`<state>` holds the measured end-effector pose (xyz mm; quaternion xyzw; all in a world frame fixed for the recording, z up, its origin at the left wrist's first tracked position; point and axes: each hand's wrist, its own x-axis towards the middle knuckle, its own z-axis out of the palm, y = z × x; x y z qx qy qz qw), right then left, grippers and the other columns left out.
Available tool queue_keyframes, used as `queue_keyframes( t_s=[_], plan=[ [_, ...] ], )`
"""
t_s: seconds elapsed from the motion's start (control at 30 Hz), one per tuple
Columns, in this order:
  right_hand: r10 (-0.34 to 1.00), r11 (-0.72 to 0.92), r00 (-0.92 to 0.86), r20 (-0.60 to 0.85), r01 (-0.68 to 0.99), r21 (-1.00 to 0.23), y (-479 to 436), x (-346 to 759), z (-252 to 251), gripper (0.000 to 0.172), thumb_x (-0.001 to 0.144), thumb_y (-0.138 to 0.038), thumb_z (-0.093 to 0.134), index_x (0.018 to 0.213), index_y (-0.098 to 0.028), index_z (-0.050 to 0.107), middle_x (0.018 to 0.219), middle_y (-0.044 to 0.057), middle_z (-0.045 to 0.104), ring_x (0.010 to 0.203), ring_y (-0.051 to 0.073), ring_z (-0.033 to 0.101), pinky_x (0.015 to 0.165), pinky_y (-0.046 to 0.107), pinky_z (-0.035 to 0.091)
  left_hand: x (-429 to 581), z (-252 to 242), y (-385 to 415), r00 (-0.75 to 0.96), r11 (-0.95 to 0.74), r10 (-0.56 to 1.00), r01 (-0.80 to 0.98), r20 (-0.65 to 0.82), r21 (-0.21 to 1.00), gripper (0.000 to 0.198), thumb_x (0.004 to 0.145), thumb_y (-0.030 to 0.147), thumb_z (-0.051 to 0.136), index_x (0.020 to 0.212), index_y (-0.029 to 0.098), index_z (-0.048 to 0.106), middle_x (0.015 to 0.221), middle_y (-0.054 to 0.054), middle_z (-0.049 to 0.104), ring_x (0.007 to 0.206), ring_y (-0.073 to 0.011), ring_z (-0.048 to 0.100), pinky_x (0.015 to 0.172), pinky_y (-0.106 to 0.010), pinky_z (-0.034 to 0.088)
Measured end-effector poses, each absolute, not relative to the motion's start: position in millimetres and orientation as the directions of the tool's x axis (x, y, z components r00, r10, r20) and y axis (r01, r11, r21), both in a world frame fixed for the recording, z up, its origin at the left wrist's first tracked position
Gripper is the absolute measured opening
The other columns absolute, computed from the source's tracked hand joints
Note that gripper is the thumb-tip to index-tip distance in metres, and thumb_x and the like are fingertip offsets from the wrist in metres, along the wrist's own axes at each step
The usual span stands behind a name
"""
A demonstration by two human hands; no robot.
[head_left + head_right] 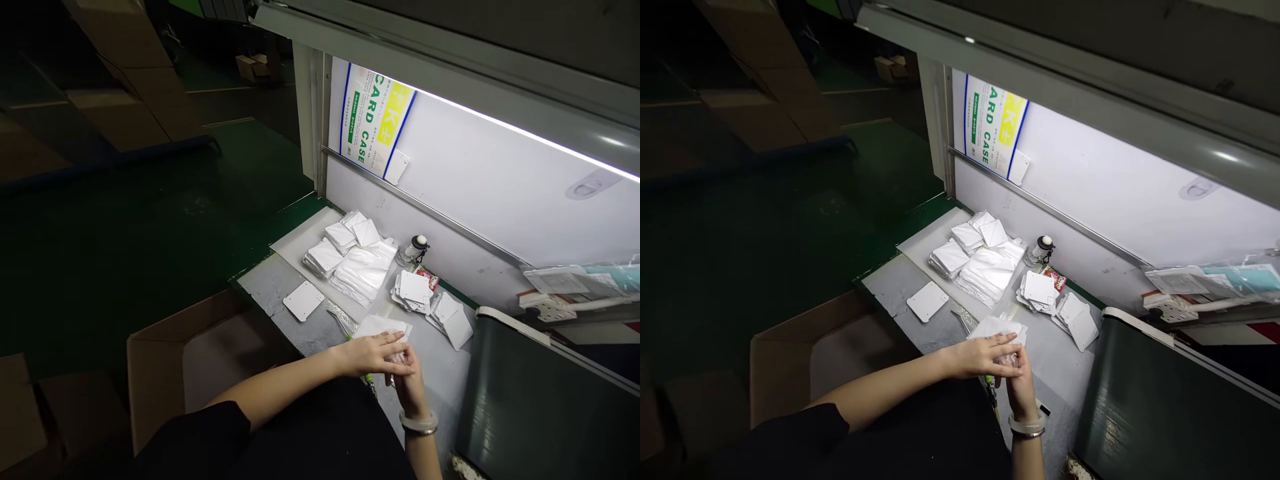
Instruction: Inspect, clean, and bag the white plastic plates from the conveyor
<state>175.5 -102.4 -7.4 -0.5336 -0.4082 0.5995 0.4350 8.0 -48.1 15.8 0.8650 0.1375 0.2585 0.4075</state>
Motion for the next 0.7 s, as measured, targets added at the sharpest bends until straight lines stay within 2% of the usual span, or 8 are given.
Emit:
queue_keyframes(
  t_s=[0.1,0.17,0.23,0.33,0.4,0.47,0.57,0.7],
  plan=[
    [0.976,-0.218,0.008,-0.219,-0.075,-0.973,-97,190,-20,0.032,0.073,-0.045,0.069,0.093,-0.023,0.059,0.08,0.001,0.062,0.068,0.016,0.058,0.066,0.03,0.052,-1,20,-48,0.752,-0.398,0.585,-0.058,0.303,0.915,0.049,0.089,0.009,0.041,0.136,0.023,0.047,0.146,-0.01,0.042,0.138,-0.0235,0.032,0.112,-0.04,0.031],
    [0.973,-0.163,0.159,-0.168,-0.041,-0.986,-92,195,-31,0.036,0.069,-0.041,0.074,0.095,-0.024,0.057,0.091,0.002,0.062,0.089,0.019,0.059,0.083,0.032,0.05,-7,22,-48,0.651,-0.17,0.731,-0.116,0.204,0.979,0.045,0.088,0.012,0.046,0.132,0.021,0.051,0.14,-0.011,0.049,0.131,-0.0227,0.044,0.108,-0.039,0.037],
    [0.958,-0.196,0.201,-0.202,-0.049,-0.979,-90,192,-40,0.05,0.066,-0.039,0.077,0.108,-0.027,0.053,0.112,0.004,0.059,0.107,0.021,0.057,0.092,0.033,0.048,-12,19,-43,0.556,0.072,0.828,-0.22,0.065,0.973,0.037,0.083,0.017,0.056,0.12,0.019,0.059,0.132,-0.012,0.057,0.121,-0.0239,0.054,0.102,-0.039,0.043],
    [0.946,-0.314,0.047,-0.322,-0.124,-0.941,-90,180,-48,0.063,0.067,-0.043,0.076,0.122,-0.029,0.048,0.129,0.007,0.054,0.113,0.025,0.058,0.093,0.038,0.05,-23,4,-18,0.307,0.326,0.927,-0.374,-0.215,0.868,0.034,0.067,0.017,0.071,0.1,0.016,0.063,0.111,-0.012,0.068,0.096,-0.0253,0.066,0.082,-0.039,0.054],
    [0.927,-0.371,-0.002,-0.376,-0.161,-0.915,-92,173,-49,0.059,0.071,-0.046,0.073,0.123,-0.03,0.048,0.128,0.007,0.056,0.105,0.025,0.063,0.092,0.04,0.051,-38,-12,14,0.024,0.342,0.931,-0.41,-0.365,0.845,0.031,0.066,0.016,0.072,0.095,0.016,0.061,0.1,-0.01,0.07,0.082,-0.0229,0.067,0.07,-0.037,0.056],
    [0.901,-0.423,0.024,-0.433,-0.172,-0.89,-93,171,-51,0.053,0.072,-0.048,0.071,0.117,-0.029,0.052,0.12,0.006,0.062,0.097,0.024,0.067,0.091,0.041,0.052,-59,-29,53,-0.18,0.304,0.901,-0.39,-0.396,0.869,0.024,0.078,0.021,0.063,0.101,0.016,0.057,0.1,-0.008,0.068,0.08,-0.0188,0.066,0.069,-0.034,0.055],
    [0.852,-0.496,0.087,-0.517,-0.182,-0.849,-95,180,-55,0.05,0.065,-0.054,0.075,0.102,-0.024,0.059,0.102,0.006,0.07,0.088,0.026,0.069,0.088,0.041,0.053,-93,-51,111,-0.411,0.276,0.825,-0.307,-0.388,0.911,0.028,0.089,0.03,0.055,0.112,0.014,0.055,0.106,-0.008,0.062,0.086,-0.0166,0.063,0.073,-0.034,0.055],
    [0.806,-0.535,0.173,-0.566,-0.193,-0.822,-103,200,-69,0.051,0.057,-0.058,0.077,0.09,-0.022,0.063,0.092,0.006,0.073,0.082,0.027,0.071,0.083,0.04,0.055,-120,-70,162,-0.568,0.274,0.768,-0.128,-0.297,0.953,0.034,0.09,0.034,0.054,0.118,0.015,0.054,0.115,-0.009,0.058,0.096,-0.0192,0.06,0.081,-0.039,0.053]
  ],
)
